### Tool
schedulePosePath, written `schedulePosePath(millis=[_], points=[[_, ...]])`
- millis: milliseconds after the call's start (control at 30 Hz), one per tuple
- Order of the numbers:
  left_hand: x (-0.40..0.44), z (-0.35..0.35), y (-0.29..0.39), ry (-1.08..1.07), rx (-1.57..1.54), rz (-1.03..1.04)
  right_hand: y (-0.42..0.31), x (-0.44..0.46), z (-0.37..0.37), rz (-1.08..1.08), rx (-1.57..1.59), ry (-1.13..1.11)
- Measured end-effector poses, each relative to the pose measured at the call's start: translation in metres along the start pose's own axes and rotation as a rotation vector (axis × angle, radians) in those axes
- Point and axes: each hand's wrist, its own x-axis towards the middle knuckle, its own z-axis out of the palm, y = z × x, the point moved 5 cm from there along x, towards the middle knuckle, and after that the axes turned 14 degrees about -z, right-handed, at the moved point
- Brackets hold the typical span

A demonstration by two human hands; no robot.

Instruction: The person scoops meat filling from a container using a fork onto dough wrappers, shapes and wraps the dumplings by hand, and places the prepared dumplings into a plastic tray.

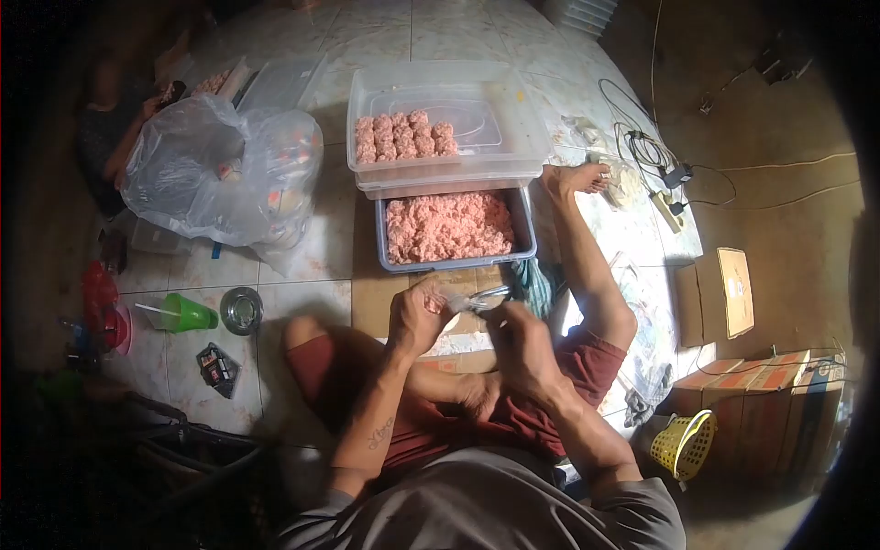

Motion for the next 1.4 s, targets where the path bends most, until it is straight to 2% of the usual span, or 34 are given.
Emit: schedulePosePath(millis=[33, 100, 133, 167, 200, 233, 267, 300, 367, 400, 433, 467, 500, 533, 567, 633, 667, 700, 767, 800, 867, 900, 967, 1000, 1033, 1067, 1100, 1133, 1233, 1300, 1367, 1400], points=[[0.001, 0.0, -0.002, -0.004, -0.001, 0.007, 0.003, 0.001, 0.007, -0.097, -0.01, -0.088], [0.0, -0.013, 0.009, -0.013, -0.291, 0.296, -0.01, 0.002, -0.003, -0.021, -0.039, -0.068], [-0.005, -0.021, 0.002, -0.154, -0.398, 0.142, -0.012, 0.006, -0.005, -0.031, -0.041, -0.073], [-0.002, -0.024, 0.0, -0.15, -0.397, 0.14, -0.013, 0.007, -0.005, -0.042, -0.048, -0.066], [-0.001, -0.018, -0.007, -0.195, -0.152, 0.102, -0.014, 0.005, -0.004, -0.044, -0.054, -0.061], [0.0, -0.013, -0.013, -0.241, 0.093, 0.067, 0.001, 0.004, 0.011, -0.052, -0.093, -0.221], [0.002, -0.011, -0.019, -0.247, 0.174, -0.058, 0.005, 0.007, 0.012, -0.077, -0.088, -0.211], [0.005, -0.013, -0.021, -0.243, 0.169, -0.049, 0.008, 0.015, 0.008, -0.111, -0.089, -0.2], [0.0, -0.035, -0.026, -0.097, -0.227, 0.112, 0.015, 0.034, -0.01, -0.114, -0.21, -0.12], [-0.001, -0.041, -0.029, -0.07, -0.435, 0.13, 0.012, 0.049, -0.018, -0.216, -0.291, -0.055], [-0.002, -0.044, -0.035, -0.072, -0.436, 0.126, 0.018, 0.063, -0.019, -0.165, -0.419, -0.049], [-0.003, -0.044, -0.044, -0.139, -0.467, 0.041, 0.017, 0.081, -0.018, -0.227, -0.527, -0.161], [-0.004, -0.041, -0.053, -0.202, -0.498, -0.04, 0.027, 0.095, -0.016, -0.23, -0.53, -0.162], [-0.003, -0.028, -0.07, -0.31, -0.617, -0.109, 0.041, 0.105, -0.003, -0.375, -0.674, -0.21], [-0.006, -0.027, -0.07, -0.303, -0.619, -0.104, 0.054, 0.113, 0.011, -0.524, -0.816, -0.257], [-0.01, -0.024, -0.065, -0.282, -0.437, -0.054, 0.081, 0.127, 0.044, -0.601, -0.863, -0.321], [-0.012, -0.027, -0.059, -0.297, -0.409, -0.101, 0.089, 0.129, 0.06, -0.669, -0.908, -0.386], [-0.013, -0.024, -0.057, -0.292, -0.411, -0.1, 0.093, 0.13, 0.068, -0.674, -0.907, -0.387], [-0.015, -0.027, -0.05, -0.136, -0.476, -0.038, 0.086, 0.126, 0.081, -0.924, -0.757, -0.361], [-0.017, -0.033, -0.05, -0.133, -0.474, -0.035, 0.086, 0.129, 0.077, -0.836, -1.014, -0.615], [-0.022, -0.041, -0.053, -0.233, -0.408, -0.106, 0.119, 0.139, 0.04, -0.9, -1.039, -0.605], [-0.023, -0.044, -0.049, -0.234, -0.409, -0.101, 0.126, 0.145, 0.026, -0.816, -0.903, -0.605], [-0.02, -0.048, -0.046, -0.206, -0.383, -0.174, 0.092, 0.154, -0.007, -0.585, -0.411, -0.488], [-0.011, -0.043, -0.062, -0.183, -0.271, -0.174, 0.078, 0.148, -0.024, -0.457, -0.432, -0.467], [-0.008, -0.038, -0.058, -0.184, -0.276, -0.169, 0.059, 0.139, -0.033, -0.458, -0.439, -0.467], [-0.004, -0.029, -0.045, -0.231, -0.451, -0.087, 0.039, 0.132, -0.044, -0.523, -0.408, -0.389], [-0.001, -0.023, -0.034, -0.277, -0.624, -0.006, 0.053, 0.128, -0.041, -0.367, -0.223, -0.406], [0.002, -0.018, -0.028, -0.275, -0.622, -0.007, 0.066, 0.124, -0.038, -0.209, -0.046, -0.394], [0.015, -0.012, -0.002, -0.063, -0.272, 0.266, 0.029, 0.094, -0.033, -0.111, 0.112, -0.371], [0.022, -0.008, 0.006, -0.036, -0.292, 0.304, 0.017, 0.078, -0.016, -0.404, -0.079, -0.368], [0.027, -0.004, -0.001, 0.035, -0.142, 0.204, 0.011, 0.062, -0.014, -0.446, -0.14, -0.341], [0.026, -0.01, 0.003, 0.059, -0.124, 0.199, 0.002, 0.06, -0.023, -0.322, -0.213, -0.328]])
